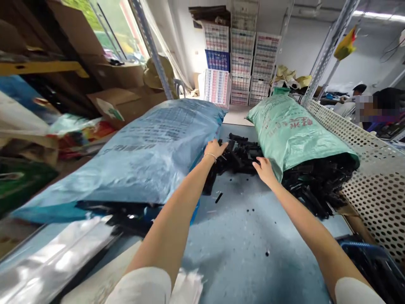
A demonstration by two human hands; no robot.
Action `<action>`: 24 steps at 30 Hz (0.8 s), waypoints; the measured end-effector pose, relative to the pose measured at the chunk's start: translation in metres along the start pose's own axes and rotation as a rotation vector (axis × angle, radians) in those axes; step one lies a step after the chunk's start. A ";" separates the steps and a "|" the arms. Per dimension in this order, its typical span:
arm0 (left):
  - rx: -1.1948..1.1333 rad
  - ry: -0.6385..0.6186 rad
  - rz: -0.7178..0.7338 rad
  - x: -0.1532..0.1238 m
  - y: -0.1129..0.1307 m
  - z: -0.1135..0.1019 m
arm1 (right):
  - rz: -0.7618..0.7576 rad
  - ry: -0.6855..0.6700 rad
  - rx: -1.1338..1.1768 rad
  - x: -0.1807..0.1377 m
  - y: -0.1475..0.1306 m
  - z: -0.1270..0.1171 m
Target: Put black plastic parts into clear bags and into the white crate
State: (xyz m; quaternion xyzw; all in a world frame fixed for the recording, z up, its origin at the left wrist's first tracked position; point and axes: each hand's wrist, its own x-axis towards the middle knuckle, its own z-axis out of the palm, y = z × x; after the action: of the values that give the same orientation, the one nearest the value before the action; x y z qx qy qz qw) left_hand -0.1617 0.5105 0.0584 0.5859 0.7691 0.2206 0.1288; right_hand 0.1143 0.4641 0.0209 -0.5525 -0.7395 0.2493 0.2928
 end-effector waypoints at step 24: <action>-0.042 -0.237 0.064 -0.151 -0.005 0.052 | 0.092 -0.239 0.345 -0.111 0.002 0.020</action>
State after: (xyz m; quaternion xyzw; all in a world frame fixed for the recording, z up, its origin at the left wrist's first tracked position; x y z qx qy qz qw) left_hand -0.0999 0.3750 0.0013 0.6291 0.7246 0.1701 0.2240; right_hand 0.1257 0.3565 -0.0115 -0.4939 -0.6894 0.4489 0.2815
